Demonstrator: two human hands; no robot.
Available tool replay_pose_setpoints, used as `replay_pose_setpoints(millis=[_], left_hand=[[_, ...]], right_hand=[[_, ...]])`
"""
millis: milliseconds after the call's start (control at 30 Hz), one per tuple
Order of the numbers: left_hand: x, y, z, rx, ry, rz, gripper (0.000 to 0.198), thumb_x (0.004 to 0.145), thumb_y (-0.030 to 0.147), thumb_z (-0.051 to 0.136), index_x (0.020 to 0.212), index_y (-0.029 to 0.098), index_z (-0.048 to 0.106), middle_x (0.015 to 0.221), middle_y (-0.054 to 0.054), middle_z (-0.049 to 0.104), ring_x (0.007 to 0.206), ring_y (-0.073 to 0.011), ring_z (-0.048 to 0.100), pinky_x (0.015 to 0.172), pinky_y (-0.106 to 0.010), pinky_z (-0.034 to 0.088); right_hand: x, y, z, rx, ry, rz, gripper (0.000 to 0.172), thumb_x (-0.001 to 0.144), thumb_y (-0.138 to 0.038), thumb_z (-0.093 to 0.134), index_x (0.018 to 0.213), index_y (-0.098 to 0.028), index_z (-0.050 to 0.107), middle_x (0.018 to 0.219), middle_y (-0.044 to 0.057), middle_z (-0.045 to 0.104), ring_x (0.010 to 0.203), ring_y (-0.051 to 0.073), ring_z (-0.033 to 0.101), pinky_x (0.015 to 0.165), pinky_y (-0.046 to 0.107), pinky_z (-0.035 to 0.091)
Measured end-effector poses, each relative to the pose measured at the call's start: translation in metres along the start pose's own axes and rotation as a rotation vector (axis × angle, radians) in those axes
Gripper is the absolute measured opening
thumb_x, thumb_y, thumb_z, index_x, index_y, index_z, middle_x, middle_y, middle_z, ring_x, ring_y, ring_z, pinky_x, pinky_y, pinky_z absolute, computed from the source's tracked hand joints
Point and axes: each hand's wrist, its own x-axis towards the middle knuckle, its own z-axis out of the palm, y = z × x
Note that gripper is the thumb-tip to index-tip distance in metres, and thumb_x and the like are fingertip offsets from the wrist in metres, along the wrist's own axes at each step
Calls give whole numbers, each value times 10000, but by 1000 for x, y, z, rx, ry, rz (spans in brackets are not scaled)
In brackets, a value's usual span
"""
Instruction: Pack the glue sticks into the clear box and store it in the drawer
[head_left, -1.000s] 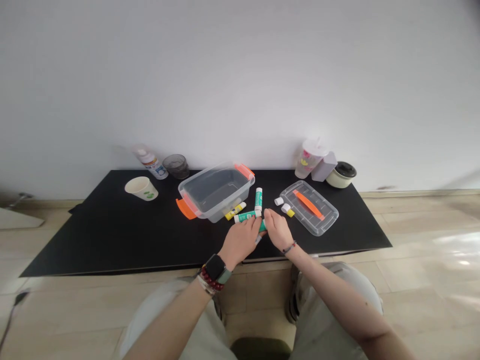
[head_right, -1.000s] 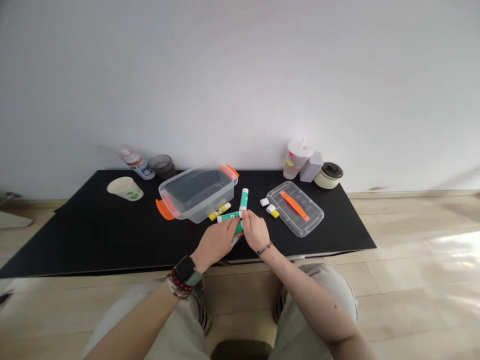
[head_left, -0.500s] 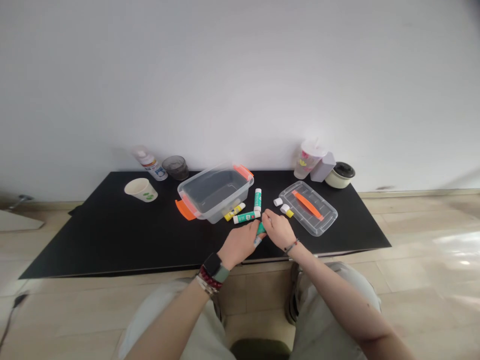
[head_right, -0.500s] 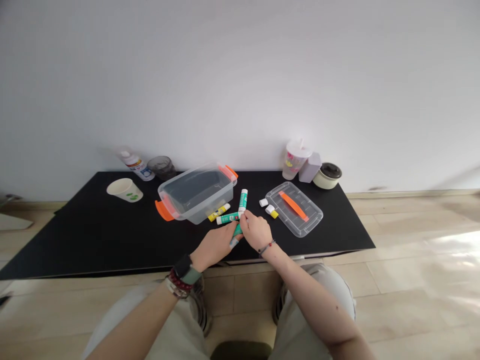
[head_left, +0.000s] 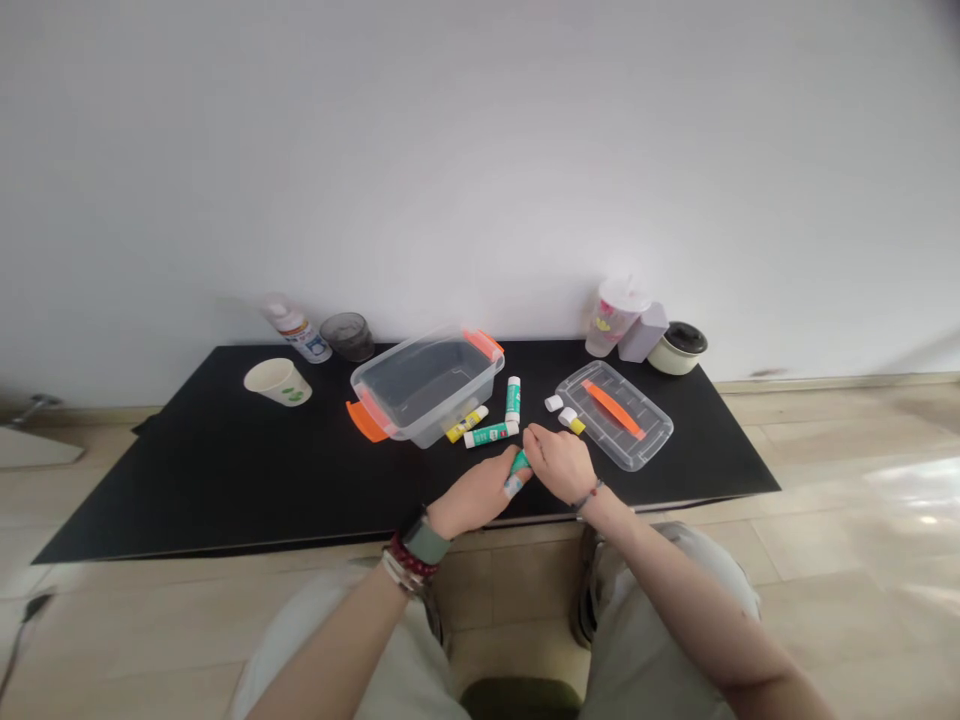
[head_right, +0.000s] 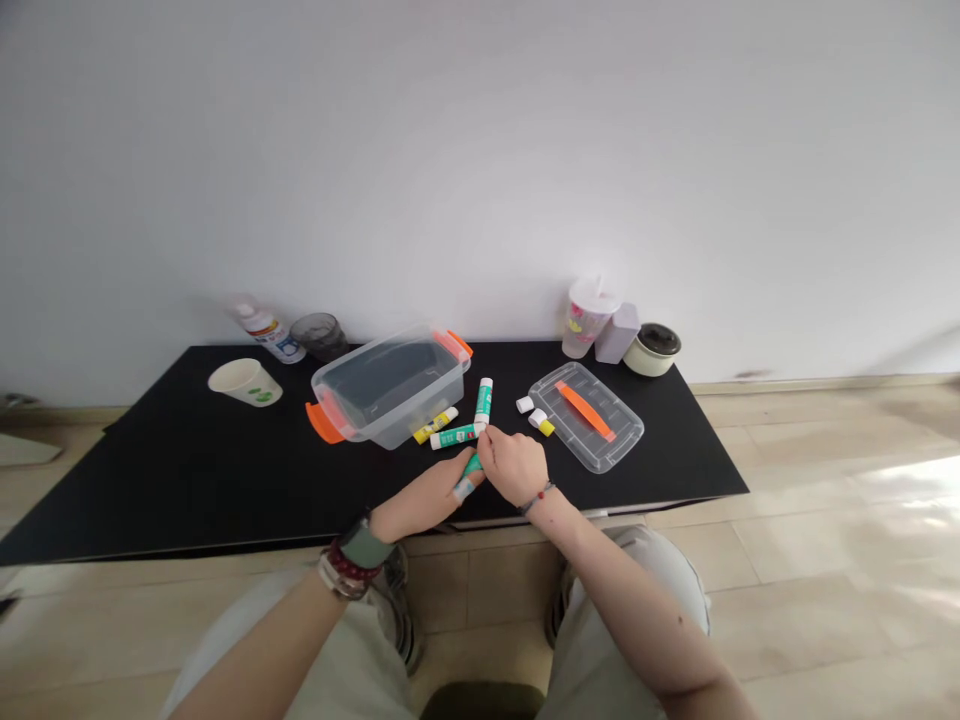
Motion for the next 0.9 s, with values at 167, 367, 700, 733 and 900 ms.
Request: replay_pose_setpoints(millis=[167,367,700,733,900], left_hand=[[6,2,5,255,150,-87,306,988,385,347,1160,157,455,1066,-151,630,945,-270,646,747,-342,489],[-1,0,-3,-369,-204,45,399,994,503,238,1041,178,465,703,-1,564,570,-144,548,574,-270,471],[4,-9,3,89,123,39,301,980,405,367,1093,172,521,1030,-118,649,923,-260,645,791,-363,492],[4,-10,1,40,175,76,307,980,409,376,1095,174,536,1054,-115,639,953,-250,632,821,-362,493],[-1,-6,-20,-107,435,158,330,925,461,503,956,163,641,998,-94,612,905,-211,594,819,-352,505]], right_hand=[[5,0,5,11,-26,58,371,1024,-405,326,888,-212,613,735,22,679,645,141,594,547,253,225],[0,11,-7,66,-4,-336,372,1018,-364,326,814,-190,583,721,30,653,665,135,591,593,247,276],[8,13,14,525,-74,28,340,986,-476,385,795,-217,496,635,-12,574,587,137,543,547,238,304],[8,16,13,706,-80,8,347,967,-521,405,808,-222,478,626,-28,561,547,123,520,525,230,319],[9,21,7,1279,-87,-21,415,875,-635,497,989,-240,442,783,-31,618,414,75,462,374,202,283]])
